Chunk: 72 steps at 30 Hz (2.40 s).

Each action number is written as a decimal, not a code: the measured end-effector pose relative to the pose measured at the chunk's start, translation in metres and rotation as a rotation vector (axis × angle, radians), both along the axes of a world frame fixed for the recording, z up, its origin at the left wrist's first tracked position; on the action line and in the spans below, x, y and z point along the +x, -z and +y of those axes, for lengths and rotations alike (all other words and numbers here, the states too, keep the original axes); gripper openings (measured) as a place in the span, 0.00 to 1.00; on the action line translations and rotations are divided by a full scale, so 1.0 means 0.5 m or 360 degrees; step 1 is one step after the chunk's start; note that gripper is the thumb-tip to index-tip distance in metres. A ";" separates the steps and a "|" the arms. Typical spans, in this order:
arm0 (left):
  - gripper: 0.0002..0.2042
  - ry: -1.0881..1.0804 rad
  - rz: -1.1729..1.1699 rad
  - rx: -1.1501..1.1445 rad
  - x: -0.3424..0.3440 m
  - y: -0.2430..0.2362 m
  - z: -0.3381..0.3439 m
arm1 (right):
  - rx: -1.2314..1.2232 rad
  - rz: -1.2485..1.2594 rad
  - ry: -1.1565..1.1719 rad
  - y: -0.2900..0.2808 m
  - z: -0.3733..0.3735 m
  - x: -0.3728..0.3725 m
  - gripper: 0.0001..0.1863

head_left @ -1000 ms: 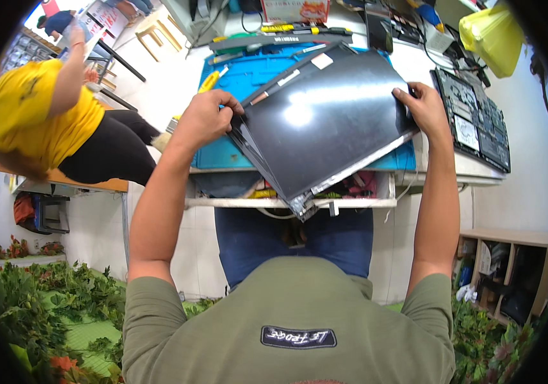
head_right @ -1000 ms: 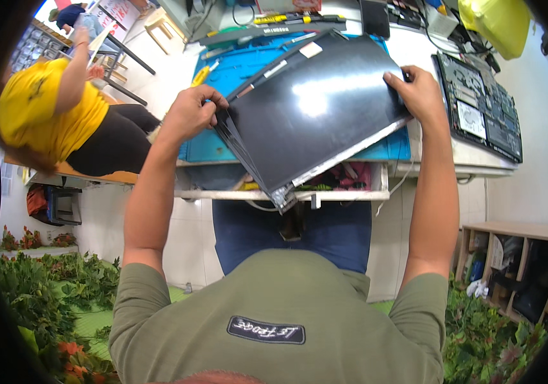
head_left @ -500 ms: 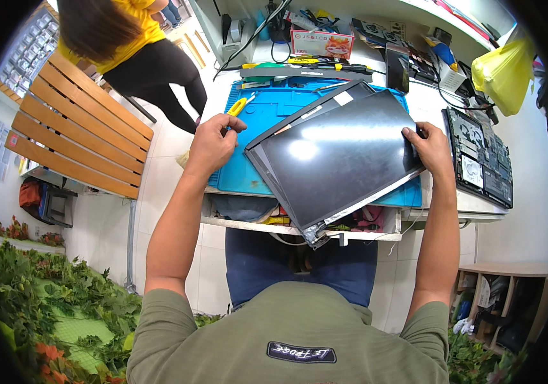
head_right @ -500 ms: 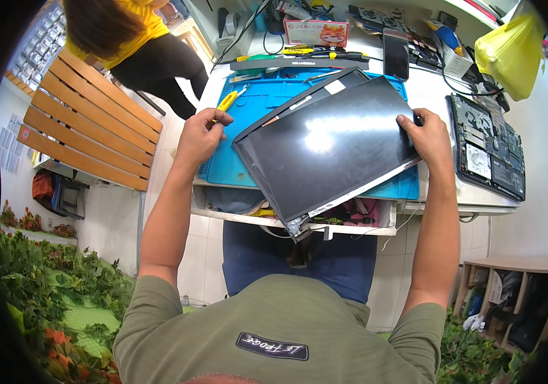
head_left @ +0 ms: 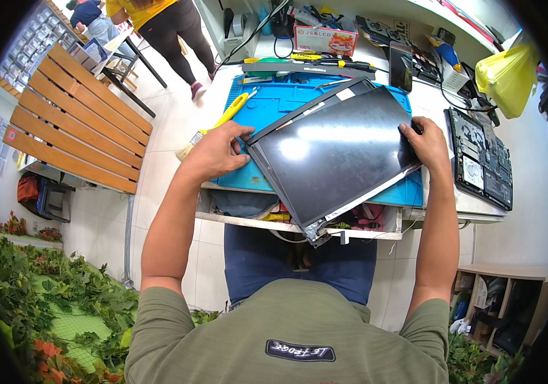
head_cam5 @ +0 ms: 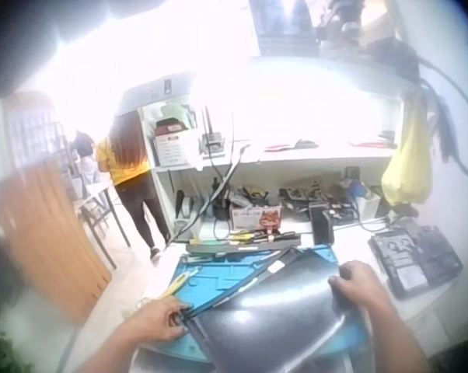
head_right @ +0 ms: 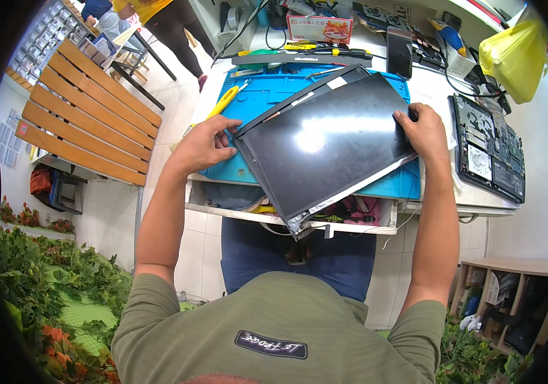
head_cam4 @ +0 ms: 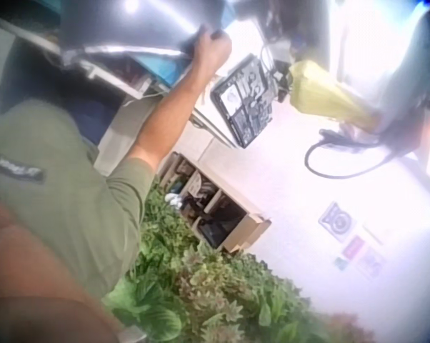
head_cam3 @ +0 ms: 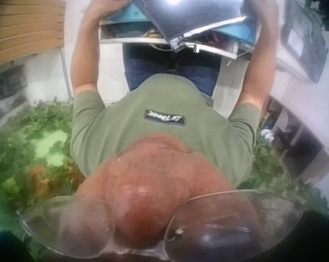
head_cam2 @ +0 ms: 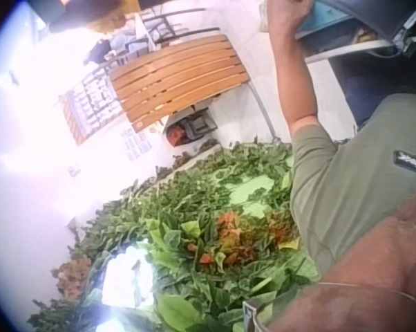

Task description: The person connects a ribbon cable to a laptop screen and then carefully fits the screen into the laptop lid frame.

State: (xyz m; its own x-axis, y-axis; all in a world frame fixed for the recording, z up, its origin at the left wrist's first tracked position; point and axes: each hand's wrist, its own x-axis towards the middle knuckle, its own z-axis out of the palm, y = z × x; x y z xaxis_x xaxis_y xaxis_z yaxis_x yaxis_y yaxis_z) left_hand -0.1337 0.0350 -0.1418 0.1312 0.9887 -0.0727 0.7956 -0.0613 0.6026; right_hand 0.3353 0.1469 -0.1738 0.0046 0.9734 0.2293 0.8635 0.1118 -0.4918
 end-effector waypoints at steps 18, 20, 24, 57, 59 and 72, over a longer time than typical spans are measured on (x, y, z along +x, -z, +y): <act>0.26 0.0084 0.0073 -0.0059 -0.008 -0.006 0.009 | 0.0133 -0.0040 -0.0015 0.018 0.020 -0.061 0.28; 0.26 0.0074 0.0084 -0.0077 -0.005 -0.010 0.009 | 0.0126 -0.0076 0.0009 0.019 0.020 -0.064 0.27; 0.26 0.0056 0.0091 -0.0092 -0.002 -0.011 0.010 | 0.0166 -0.0207 0.0046 0.020 0.022 -0.075 0.26; 0.25 0.0131 -0.0015 0.0134 -0.025 0.032 0.019 | 0.0151 -0.0470 0.0154 0.017 0.013 -0.125 0.22; 0.25 0.0066 -0.0022 0.0126 -0.029 0.028 0.005 | 0.0162 -0.0381 0.0124 0.011 0.013 -0.140 0.21; 0.26 0.0072 -0.0090 -0.0012 0.000 -0.007 0.003 | 0.0101 -0.0318 0.0115 -0.001 -0.001 -0.120 0.21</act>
